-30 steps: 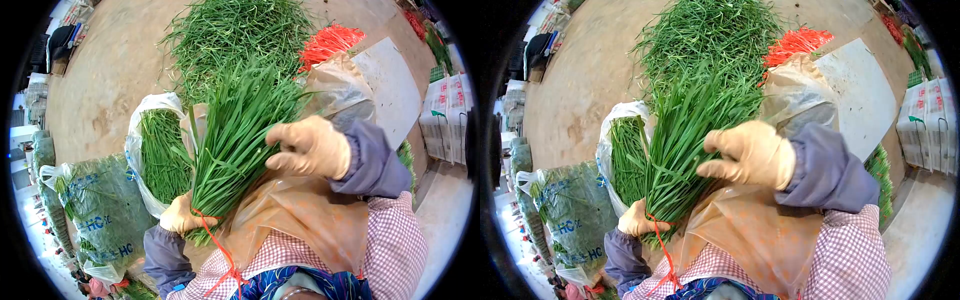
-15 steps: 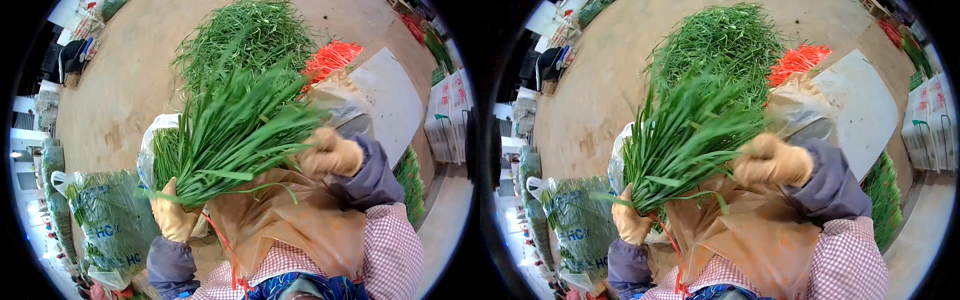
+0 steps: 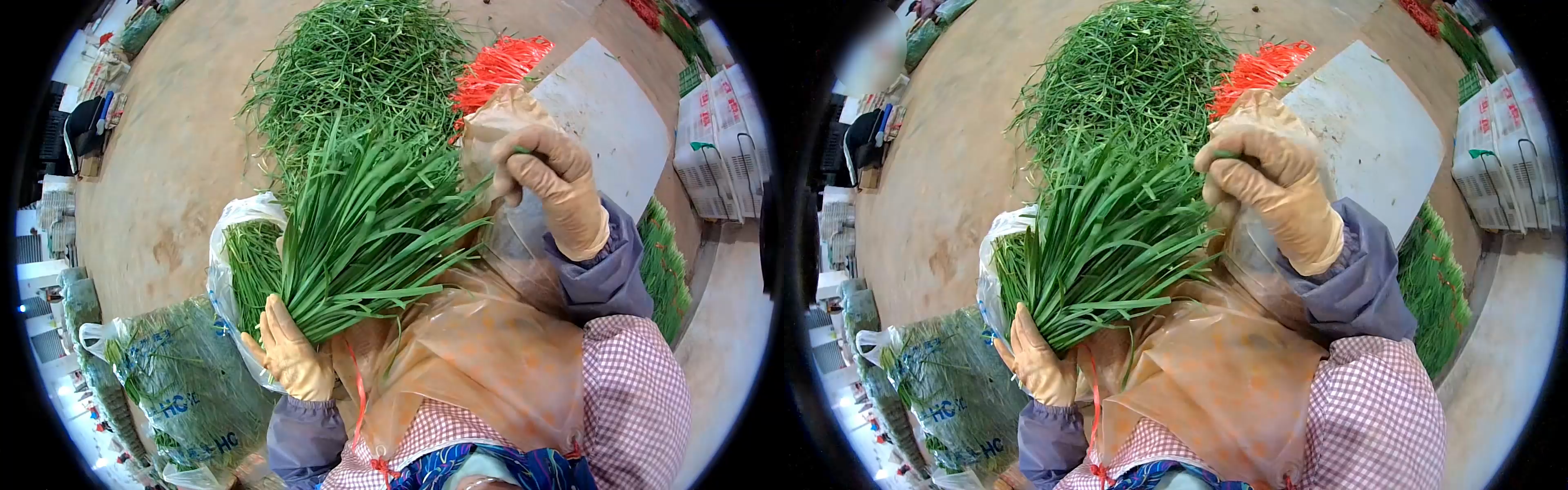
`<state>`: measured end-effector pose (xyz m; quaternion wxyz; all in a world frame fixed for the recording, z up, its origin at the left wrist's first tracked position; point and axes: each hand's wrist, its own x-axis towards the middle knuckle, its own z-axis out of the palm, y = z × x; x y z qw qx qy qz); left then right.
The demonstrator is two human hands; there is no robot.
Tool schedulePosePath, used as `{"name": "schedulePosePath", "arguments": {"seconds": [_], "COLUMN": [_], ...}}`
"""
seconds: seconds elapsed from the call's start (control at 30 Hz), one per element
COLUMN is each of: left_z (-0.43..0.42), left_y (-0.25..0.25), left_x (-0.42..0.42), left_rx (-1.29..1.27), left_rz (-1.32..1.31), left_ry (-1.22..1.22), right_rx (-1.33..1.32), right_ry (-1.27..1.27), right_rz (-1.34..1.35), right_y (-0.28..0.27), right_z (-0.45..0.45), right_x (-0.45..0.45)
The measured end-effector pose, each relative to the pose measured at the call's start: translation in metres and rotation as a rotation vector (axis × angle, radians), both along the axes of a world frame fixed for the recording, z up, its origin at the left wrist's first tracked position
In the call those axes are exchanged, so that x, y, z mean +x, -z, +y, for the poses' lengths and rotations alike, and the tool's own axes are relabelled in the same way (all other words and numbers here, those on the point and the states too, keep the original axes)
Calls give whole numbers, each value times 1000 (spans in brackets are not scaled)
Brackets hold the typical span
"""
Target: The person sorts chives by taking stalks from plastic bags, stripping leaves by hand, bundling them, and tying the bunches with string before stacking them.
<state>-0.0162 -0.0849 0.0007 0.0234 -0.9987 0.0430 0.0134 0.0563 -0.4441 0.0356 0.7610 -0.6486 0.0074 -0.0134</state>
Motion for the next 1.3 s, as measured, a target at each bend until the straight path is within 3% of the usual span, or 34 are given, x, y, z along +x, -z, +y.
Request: {"name": "schedulePosePath", "arguments": {"seconds": [0.27, 0.37, 0.43, 0.47, 0.5, 0.6, 0.63, 0.7, 0.77, 0.87, 1.03, 1.1, 1.23, 1.3], "left_z": [-3, -5, -12, -7, -6, -9, -13, -20, -22, -21, -23, -22, -23, -27], "left_y": [3, 21, 25, 32, 33, 32, 29, 23, 22, 25, 30, 30, 29, 31], "left_x": [3, -2, -7, -8, -11, -17, -18, -22, -25, -28, -29, -29, -30, -32], "left_rx": [-112, -20, 50, 90, 76, 31, 8, -38, -43, -31, -37, -48, 1, -20], "left_rz": [-9, -91, -103, -110, -122, -164, -181, -209, -160, -126, -173, -205, -228, -212], "left_ry": [65, 98, 128, 150, 162, 176, 171, 159, 171, 215, 195, 195, 170, 188], "right_rx": [-42, -498, -1050, -1124, -1150, -1571, -1465, -873, -571, -383, -465, -676, -824, -506], "right_ry": [-219, -386, -496, -557, -480, -309, -203, 87, 293, 268, -368, -446, -295, -386], "right_rz": [170, 93, -133, -160, -257, -77, -80, -226, -293, -212, -180, -157, -414, -141], "right_y": [13, 14, 41, 55, 82, 94, 89, 87, 77, 13, 18, 21, 55, 56], "right_z": [9, 33, 48, 52, 51, 34, 20, 1, -5, 13, 63, 84, 110, 104], "right_x": [-6, -12, -17, -16, -18, 0, 4, 11, 21, 18, 6, 2, 5, 9]}}
